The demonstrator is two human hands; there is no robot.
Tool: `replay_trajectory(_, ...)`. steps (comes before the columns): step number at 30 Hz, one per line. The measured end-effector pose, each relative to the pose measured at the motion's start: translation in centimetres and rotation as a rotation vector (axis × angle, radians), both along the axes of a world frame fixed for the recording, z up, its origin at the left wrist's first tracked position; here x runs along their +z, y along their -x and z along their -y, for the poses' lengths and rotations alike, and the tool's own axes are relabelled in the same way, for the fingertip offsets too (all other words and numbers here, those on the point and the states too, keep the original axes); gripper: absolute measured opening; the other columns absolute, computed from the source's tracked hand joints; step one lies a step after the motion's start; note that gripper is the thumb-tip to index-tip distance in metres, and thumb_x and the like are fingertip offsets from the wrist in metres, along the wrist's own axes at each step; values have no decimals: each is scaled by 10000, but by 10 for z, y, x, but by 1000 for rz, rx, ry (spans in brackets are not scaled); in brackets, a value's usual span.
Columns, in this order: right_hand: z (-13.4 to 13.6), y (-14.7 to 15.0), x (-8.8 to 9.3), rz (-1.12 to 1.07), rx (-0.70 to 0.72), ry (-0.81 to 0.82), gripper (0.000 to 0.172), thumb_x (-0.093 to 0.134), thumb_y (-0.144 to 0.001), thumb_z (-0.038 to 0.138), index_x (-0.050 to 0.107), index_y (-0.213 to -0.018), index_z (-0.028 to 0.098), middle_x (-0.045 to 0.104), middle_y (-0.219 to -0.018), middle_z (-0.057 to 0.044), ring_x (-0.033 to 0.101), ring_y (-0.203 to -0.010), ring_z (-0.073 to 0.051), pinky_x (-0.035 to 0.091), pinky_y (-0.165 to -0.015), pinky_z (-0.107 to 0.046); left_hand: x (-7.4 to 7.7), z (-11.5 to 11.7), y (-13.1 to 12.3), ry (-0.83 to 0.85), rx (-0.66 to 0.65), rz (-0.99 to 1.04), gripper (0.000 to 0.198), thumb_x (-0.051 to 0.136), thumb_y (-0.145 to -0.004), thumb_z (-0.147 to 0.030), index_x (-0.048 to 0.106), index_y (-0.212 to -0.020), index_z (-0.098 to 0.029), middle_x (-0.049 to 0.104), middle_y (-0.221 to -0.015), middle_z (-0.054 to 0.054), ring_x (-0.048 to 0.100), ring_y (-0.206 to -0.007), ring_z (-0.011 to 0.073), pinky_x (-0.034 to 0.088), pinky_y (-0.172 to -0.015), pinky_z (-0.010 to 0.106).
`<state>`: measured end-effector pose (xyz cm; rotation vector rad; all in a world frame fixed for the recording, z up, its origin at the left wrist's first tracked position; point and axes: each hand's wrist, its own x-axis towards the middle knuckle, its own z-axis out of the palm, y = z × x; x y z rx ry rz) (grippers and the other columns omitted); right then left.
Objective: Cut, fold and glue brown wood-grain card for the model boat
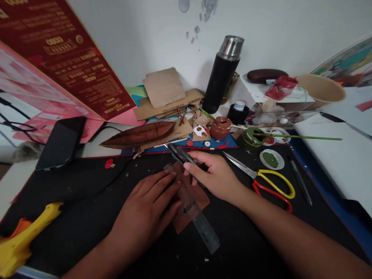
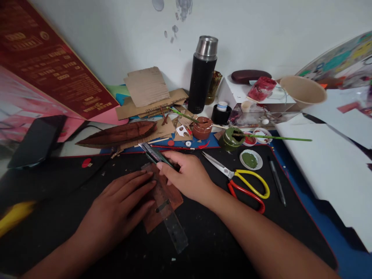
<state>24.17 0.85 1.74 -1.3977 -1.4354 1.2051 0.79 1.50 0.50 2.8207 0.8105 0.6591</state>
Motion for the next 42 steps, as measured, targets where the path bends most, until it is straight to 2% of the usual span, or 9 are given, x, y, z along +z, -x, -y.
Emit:
replay_trajectory(8,-1,1,0,7,-8,9,316,604,-995,416,714,-1179,184,748,-865,-10,670,-594,-118,523,-590,-264,-1,0,-1,-1,-1,14,337,581,-1034,-273,634,-1333,-127,729,-1337,136,652,-1264,312,582,-994,503)
replay_trajectory(16,-4,2,-3,-51,-13,21,335,607,-994,445,706,-1168,176,734,-846,-10,619,-537,-101,512,-539,-247,-3,1,-4,15,16,40,285,574,-1019,-271,710,-1242,-158,757,-1274,130,671,-1227,314,582,-990,507)
replay_trajectory(19,-5,2,0,-46,7,40,338,603,-995,466,707,-1125,172,725,-834,-4,595,-527,-94,498,-524,-236,-4,1,-4,18,28,45,291,568,-1016,-278,719,-1236,-163,759,-1268,132,671,-1222,317,582,-989,510)
replay_trajectory(23,0,2,10,-6,31,106,392,627,-979,469,682,-1212,159,713,-842,-3,570,-509,-95,476,-487,-235,-4,2,-4,-2,29,16,297,531,-1031,-276,718,-1220,-141,754,-1281,137,668,-1222,322,577,-994,513)
replay_trajectory(27,13,0,27,188,78,129,383,597,-1002,384,662,-1320,181,760,-921,-32,657,-605,-145,547,-577,-290,-5,3,-3,36,35,14,314,506,-1042,-283,709,-1245,-158,745,-1300,130,654,-1254,307,560,-1021,508)
replay_trajectory(30,25,-1,41,455,106,-17,372,587,-999,286,673,-1354,221,774,-1226,-89,742,-1053,-240,568,-941,-407,-6,4,-3,61,35,24,314,516,-1036,-266,706,-1256,-149,741,-1305,139,653,-1258,307,550,-1032,518)
replay_trajectory(32,32,0,47,588,139,-63,392,579,-996,266,670,-1375,234,736,-1349,-99,700,-1213,-280,525,-1040,-444,-6,4,-3,76,35,33,315,522,-1033,-260,704,-1264,-148,737,-1318,141,650,-1265,307,542,-1046,526)
replay_trajectory(38,49,8,54,881,205,-42,401,552,-1001,258,652,-1383,195,768,-1269,-137,760,-1054,-317,558,-879,-419,-7,5,-2,65,37,62,307,557,-1010,-240,707,-1262,-149,733,-1329,142,656,-1258,321,549,-1035,541)
replay_trajectory(42,52,11,55,941,186,-45,370,547,-994,243,664,-1341,195,789,-1190,-129,765,-966,-297,531,-792,-380,-8,6,-2,46,37,44,308,547,-1013,-242,704,-1258,-141,735,-1326,144,657,-1256,327,556,-1028,546)
